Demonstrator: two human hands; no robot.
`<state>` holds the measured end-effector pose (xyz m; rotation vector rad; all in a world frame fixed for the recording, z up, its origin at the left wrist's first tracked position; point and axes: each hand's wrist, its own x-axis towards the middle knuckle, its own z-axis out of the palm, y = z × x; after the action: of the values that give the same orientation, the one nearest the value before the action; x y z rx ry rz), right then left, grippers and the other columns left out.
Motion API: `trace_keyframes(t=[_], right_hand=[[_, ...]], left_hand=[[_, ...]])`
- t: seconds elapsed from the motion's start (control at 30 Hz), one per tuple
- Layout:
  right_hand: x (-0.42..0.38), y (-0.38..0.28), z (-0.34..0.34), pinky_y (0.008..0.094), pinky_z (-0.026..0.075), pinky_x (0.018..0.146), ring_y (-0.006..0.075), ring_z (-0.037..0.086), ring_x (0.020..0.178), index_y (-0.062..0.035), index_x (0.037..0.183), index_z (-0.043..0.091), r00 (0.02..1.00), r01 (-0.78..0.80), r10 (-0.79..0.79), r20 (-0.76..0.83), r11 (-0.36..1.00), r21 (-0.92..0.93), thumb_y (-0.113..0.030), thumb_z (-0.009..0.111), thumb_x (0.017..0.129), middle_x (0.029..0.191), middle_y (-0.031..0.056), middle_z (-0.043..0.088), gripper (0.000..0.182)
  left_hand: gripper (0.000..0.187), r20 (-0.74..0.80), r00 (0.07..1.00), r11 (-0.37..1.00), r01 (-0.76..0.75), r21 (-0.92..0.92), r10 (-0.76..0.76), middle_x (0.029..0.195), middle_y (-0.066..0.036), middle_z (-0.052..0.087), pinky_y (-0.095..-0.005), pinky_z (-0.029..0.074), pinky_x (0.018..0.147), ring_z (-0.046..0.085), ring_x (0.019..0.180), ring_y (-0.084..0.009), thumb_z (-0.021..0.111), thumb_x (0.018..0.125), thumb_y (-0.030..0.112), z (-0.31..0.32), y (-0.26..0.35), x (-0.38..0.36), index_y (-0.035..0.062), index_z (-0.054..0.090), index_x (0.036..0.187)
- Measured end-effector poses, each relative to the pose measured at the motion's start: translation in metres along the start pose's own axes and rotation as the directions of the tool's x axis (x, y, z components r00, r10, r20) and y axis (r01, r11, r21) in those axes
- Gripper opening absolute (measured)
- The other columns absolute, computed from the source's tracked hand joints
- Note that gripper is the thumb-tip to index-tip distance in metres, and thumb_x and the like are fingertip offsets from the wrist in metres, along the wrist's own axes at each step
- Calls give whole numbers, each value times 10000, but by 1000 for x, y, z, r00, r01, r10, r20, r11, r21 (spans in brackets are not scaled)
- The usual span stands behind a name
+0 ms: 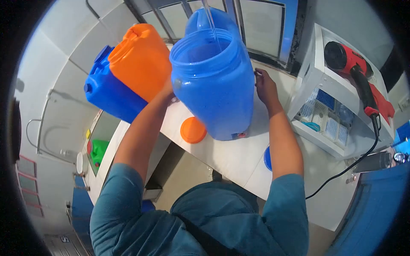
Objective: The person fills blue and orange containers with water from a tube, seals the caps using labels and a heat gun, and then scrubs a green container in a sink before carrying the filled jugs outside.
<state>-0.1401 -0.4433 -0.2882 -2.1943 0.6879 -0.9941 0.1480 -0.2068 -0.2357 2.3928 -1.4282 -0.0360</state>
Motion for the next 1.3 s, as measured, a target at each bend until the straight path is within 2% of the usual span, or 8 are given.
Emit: trace_keyframes(t=[0.17, 0.27, 0.63, 0.73, 0.77, 0.83, 0.9, 1.3], right_hand=[[-38, -50, -39, 295, 509, 818, 171, 628, 958, -20, 1342, 484, 986, -70, 124, -115, 917, 394, -163, 504, 1011, 1177, 136, 643, 361], [-91, -39, -49, 297, 512, 837, 173, 623, 982, -5, 1309, 497, 940, -248, 333, -73, 816, 523, -178, 508, 1015, 1108, 118, 649, 341], [-203, -62, -136, 267, 504, 758, 119, 622, 820, -29, 1104, 630, 817, -456, 458, -350, 885, 95, -149, 550, 979, 982, 62, 686, 192], [-186, -52, -169, 294, 512, 755, 180, 644, 819, -38, 1088, 637, 804, -486, 352, -478, 854, -187, -153, 572, 956, 979, 98, 686, 187], [-181, -33, -182, 330, 517, 763, 235, 650, 840, -42, 1077, 643, 807, -435, 249, -535, 864, -254, -153, 575, 944, 989, 120, 684, 187], [-172, 14, -209, 394, 520, 792, 326, 648, 901, -52, 1060, 656, 794, -402, 116, -596, 837, -372, -154, 568, 926, 1016, 149, 679, 190], [-157, 45, -236, 424, 517, 813, 361, 640, 941, -60, 1053, 664, 789, -416, 92, -608, 809, -417, -154, 557, 920, 1033, 157, 677, 195], [-70, 145, -304, 474, 507, 923, 345, 636, 1086, -152, 1138, 666, 746, -645, 455, -487, 310, -698, -240, 460, 936, 1194, 156, 648, 302]], left_hand=[[612, 86, 955, 930, 297, -215, -285, 1397, -229, 413, -460, 411, 1053, 441, 1271, -414, 680, 779, 269, 0, -29, 76, 82, 513, 1337], [622, -116, 929, 924, 364, 120, -351, 1433, -227, 372, -505, 402, 1056, 403, 1304, -414, 667, 772, 261, 1, -26, 99, 93, 506, 1349], [574, -56, 881, 858, 470, 206, -469, 1359, -180, 522, -462, 455, 994, 506, 1244, -357, 658, 851, 393, 33, -56, 184, 106, 513, 1326], [584, -188, 873, 890, 455, -13, -449, 1303, -202, 565, -434, 474, 976, 559, 1187, -314, 652, 852, 411, 57, -99, 204, 47, 543, 1295], [561, -62, 874, 781, 396, -482, -482, 1259, -195, 593, -414, 484, 955, 583, 1145, -288, 636, 862, 404, 56, -100, 199, 20, 563, 1264], [543, 63, 889, 465, 297, -834, -454, 1216, -188, 621, -395, 494, 934, 607, 1102, -263, 620, 873, 397, 49, -97, 172, -8, 582, 1234], [385, -146, 916, 763, -393, -514, 373, 1174, -155, 634, -354, 486, 904, 611, 1077, -238, 604, 917, 259, 18, -82, 114, -21, 600, 1181], [316, -288, 955, 993, -96, -70, 72, 1247, -124, 594, -342, 500, 880, 589, 1120, -240, 593, 909, 13, -194, -55, -212, 16, 581, 1225]])
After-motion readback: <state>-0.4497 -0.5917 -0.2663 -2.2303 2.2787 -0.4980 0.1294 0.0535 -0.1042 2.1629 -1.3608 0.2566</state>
